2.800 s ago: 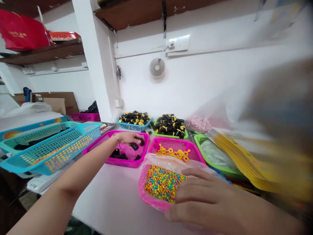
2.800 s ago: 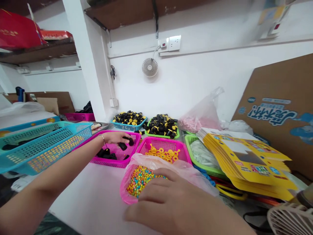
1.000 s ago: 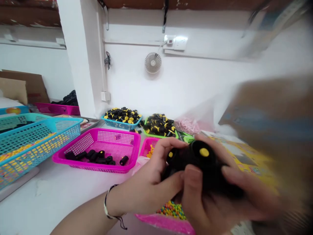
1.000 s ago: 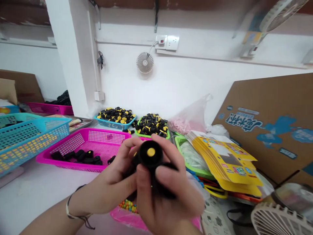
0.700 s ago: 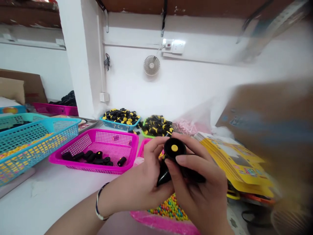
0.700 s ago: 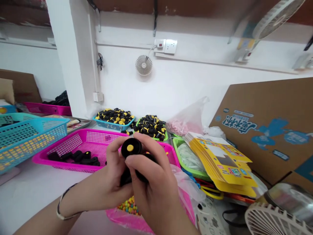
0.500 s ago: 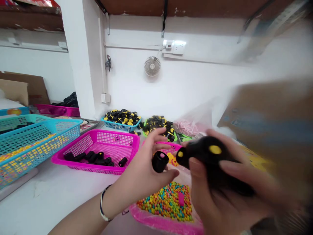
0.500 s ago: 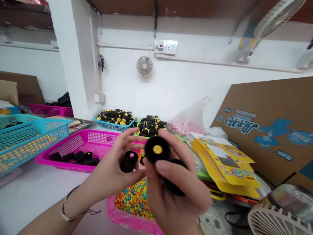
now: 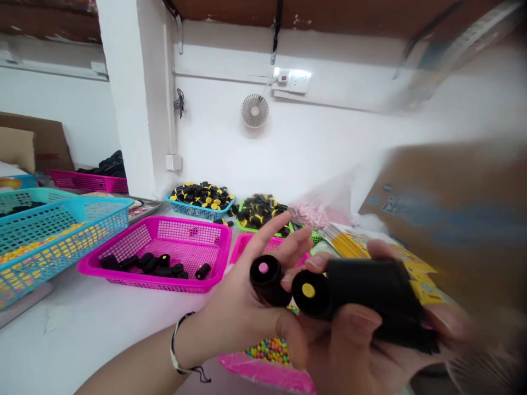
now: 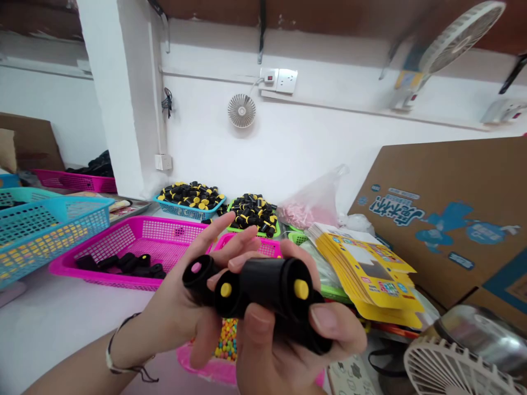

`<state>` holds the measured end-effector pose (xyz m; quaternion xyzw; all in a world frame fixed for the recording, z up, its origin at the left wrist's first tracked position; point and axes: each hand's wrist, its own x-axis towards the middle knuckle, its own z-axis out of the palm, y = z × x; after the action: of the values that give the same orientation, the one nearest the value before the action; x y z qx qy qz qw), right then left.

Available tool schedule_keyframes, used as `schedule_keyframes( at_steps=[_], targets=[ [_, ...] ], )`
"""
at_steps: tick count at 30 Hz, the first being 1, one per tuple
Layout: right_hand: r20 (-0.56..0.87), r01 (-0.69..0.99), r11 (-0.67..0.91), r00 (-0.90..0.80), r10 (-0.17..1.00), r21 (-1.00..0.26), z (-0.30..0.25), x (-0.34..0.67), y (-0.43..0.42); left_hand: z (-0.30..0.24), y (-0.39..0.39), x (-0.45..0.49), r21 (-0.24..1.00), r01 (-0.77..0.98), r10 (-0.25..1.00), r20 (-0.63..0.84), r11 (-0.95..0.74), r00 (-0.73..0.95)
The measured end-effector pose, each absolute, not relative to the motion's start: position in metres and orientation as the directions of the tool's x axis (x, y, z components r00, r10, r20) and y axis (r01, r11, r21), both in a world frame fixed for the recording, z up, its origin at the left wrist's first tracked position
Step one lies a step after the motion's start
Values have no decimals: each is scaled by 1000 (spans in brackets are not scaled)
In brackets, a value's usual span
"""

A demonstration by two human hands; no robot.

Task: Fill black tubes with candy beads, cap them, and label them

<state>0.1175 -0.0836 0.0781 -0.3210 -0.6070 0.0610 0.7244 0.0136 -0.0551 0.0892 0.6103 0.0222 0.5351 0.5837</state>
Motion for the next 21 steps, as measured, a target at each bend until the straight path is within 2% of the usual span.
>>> schedule_keyframes(
  at_steps=[3,5,7,10,11,13,15,17,21],
  targets=[
    [779,111,873,513,359,-475,77,108,-84,83,-54,21,674,-705,679,626,-223,384],
    [765,77,904,566,308,-421,77,104,-85,82,-54,24,653,-725,710,617,-221,339],
    [791,147,904,553,261,-402,77,104,-85,84,-54,25,677,-690,720,610,-258,329],
    [826,355,853,544,145,-383,78,113,-82,89,-58,23,696,-633,751,606,-339,263],
    [862,448,830,501,76,-333,79,118,-79,90,-61,23,684,-633,763,608,-363,220],
    [953,617,773,297,-51,-151,81,130,-72,92,-67,24,680,-637,788,589,-364,179],
    [998,677,736,48,-50,4,83,142,-63,92,-74,26,731,-608,815,533,-308,228],
    [998,687,726,-56,19,24,82,151,-55,89,-78,29,786,-563,829,478,-256,291],
    [996,632,774,-45,80,-34,78,157,-50,85,-77,32,824,-487,814,480,-290,327]
  ],
)
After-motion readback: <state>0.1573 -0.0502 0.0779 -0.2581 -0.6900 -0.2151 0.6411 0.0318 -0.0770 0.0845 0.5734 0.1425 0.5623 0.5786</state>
